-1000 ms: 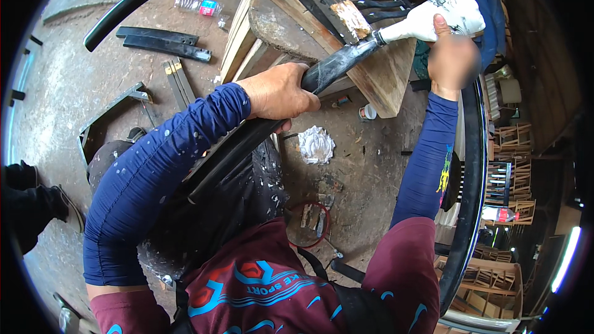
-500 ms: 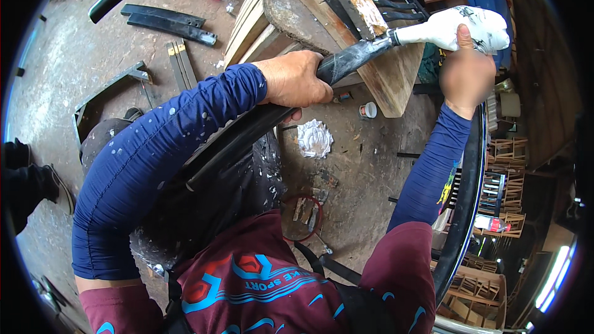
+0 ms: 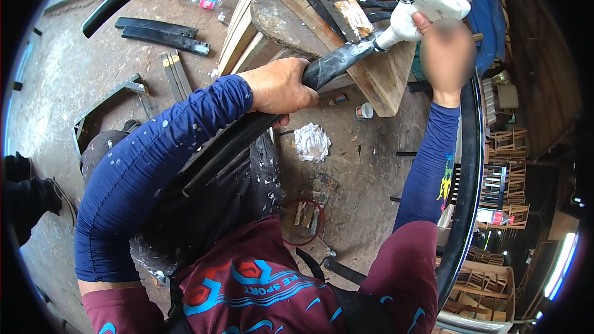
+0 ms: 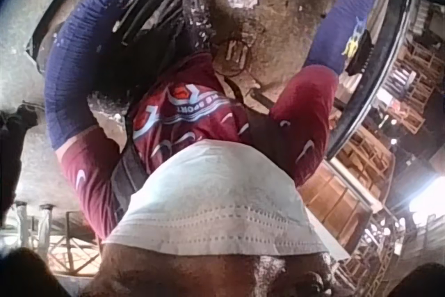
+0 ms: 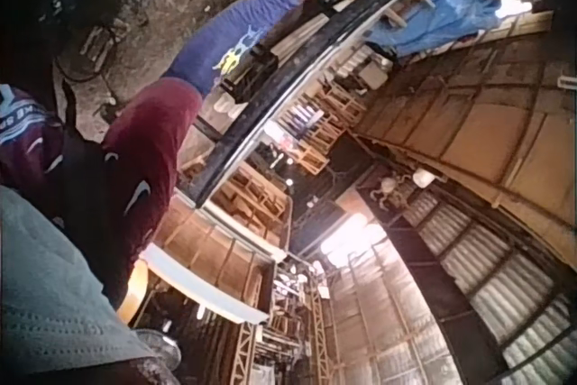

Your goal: Sanding and cleaning a metal chair frame in a workshop.

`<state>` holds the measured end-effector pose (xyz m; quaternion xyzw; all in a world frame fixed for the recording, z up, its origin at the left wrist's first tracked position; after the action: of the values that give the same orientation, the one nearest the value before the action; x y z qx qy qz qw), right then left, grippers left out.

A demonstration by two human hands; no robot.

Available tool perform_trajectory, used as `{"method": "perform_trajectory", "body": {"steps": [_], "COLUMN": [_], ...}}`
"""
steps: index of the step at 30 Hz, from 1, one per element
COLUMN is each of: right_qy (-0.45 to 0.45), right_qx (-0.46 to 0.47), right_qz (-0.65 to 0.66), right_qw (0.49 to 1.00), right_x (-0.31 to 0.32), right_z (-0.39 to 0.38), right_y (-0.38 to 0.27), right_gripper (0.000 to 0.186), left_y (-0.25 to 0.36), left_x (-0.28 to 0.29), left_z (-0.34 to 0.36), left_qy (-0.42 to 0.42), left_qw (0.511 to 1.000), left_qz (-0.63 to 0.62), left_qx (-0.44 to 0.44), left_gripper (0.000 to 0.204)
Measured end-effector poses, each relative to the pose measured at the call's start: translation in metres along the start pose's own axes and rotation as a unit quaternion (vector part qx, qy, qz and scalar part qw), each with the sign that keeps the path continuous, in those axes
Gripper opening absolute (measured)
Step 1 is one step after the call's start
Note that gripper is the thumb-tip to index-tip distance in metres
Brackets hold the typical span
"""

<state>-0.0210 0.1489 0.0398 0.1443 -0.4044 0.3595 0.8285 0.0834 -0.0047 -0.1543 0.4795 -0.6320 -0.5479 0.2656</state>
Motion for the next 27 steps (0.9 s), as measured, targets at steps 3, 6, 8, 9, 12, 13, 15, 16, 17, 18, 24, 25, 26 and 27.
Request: {"method": "perform_trajectory", "body": {"steps": [3, 6, 8, 9, 12, 13, 15, 16, 17, 18, 24, 25, 26, 27], "right_qy": [0.001, -0.045, -0.045, -0.06, -0.052, -0.026, -0.008, -0.006, -0.02, -0.034, -0.032, -0.021, -0.01, -0.011], "right_qx": [-0.007, 0.004, 0.003, -0.004, 0.005, 0.001, -0.007, -0.008, -0.008, -0.006, 0.003, -0.009, -0.02, -0.02], "right_qz": [0.029, -0.009, -0.012, -0.027, -0.008, -0.007, -0.012, -0.014, -0.032, -0.047, -0.014, 0.004, 0.021, 0.006], "right_qw": [1.0, 0.999, 0.999, 0.998, 0.999, 1.0, 1.0, 1.0, 0.999, 0.998, 0.999, 1.0, 1.0, 1.0], "right_x": [0.002, -0.006, -0.006, -0.007, -0.009, -0.007, -0.004, -0.003, -0.005, -0.009, -0.004, -0.001, 0.001, 0.002], "right_z": [0.003, 0.011, 0.016, 0.018, 0.013, 0.011, 0.012, 0.013, 0.013, 0.015, 0.013, 0.014, 0.014, 0.01], "right_y": [-0.002, -0.011, -0.008, -0.005, -0.001, 0.0, 0.001, 0.0, -0.002, -0.005, -0.009, -0.004, 0.0, 0.001], "right_gripper": [0.035, 0.033, 0.032, 0.031, 0.031, 0.032, 0.032, 0.032, 0.032, 0.031, 0.035, 0.034, 0.033, 0.035], "left_y": [0.001, 0.001, 0.0, 0.0, 0.001, 0.002, 0.001, 0.001, 0.0, 0.0, 0.003, 0.003, 0.005, 0.004], "left_x": [0.001, 0.0, 0.0, 0.001, 0.001, 0.0, -0.001, -0.001, 0.0, 0.001, 0.003, 0.001, 0.001, 0.0], "left_z": [-0.001, -0.002, 0.0, -0.001, -0.002, -0.002, -0.002, -0.002, -0.002, -0.002, -0.001, -0.003, -0.001, -0.001], "left_qy": [0.004, 0.002, 0.003, 0.006, 0.009, 0.001, -0.007, -0.009, -0.006, 0.001, 0.01, -0.003, -0.003, -0.005], "left_qw": [1.0, 1.0, 1.0, 1.0, 1.0, 1.0, 1.0, 1.0, 1.0, 1.0, 1.0, 1.0, 1.0, 1.0], "left_qz": [-0.018, 0.001, 0.003, 0.003, 0.017, 0.003, -0.012, -0.011, -0.008, -0.006, 0.005, -0.013, -0.014, -0.014], "left_qx": [0.01, 0.005, 0.008, 0.007, 0.004, 0.003, 0.003, 0.002, 0.002, 0.001, 0.001, 0.002, 0.0, 0.005], "left_gripper": [0.029, 0.029, 0.028, 0.028, 0.028, 0.028, 0.029, 0.029, 0.029, 0.028, 0.027, 0.026, 0.026, 0.026]}}
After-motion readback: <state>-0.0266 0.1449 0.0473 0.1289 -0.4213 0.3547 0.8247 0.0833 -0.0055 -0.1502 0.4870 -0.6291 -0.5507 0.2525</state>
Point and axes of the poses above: each hand's wrist, its own z-axis towards the middle knuckle, its own x-axis out of the back of the hand, y = z × x, the point moved 6 cm from there along z, towards the middle knuckle, and after that the axes turned 11 degrees about -z, right-handed, at the moved point
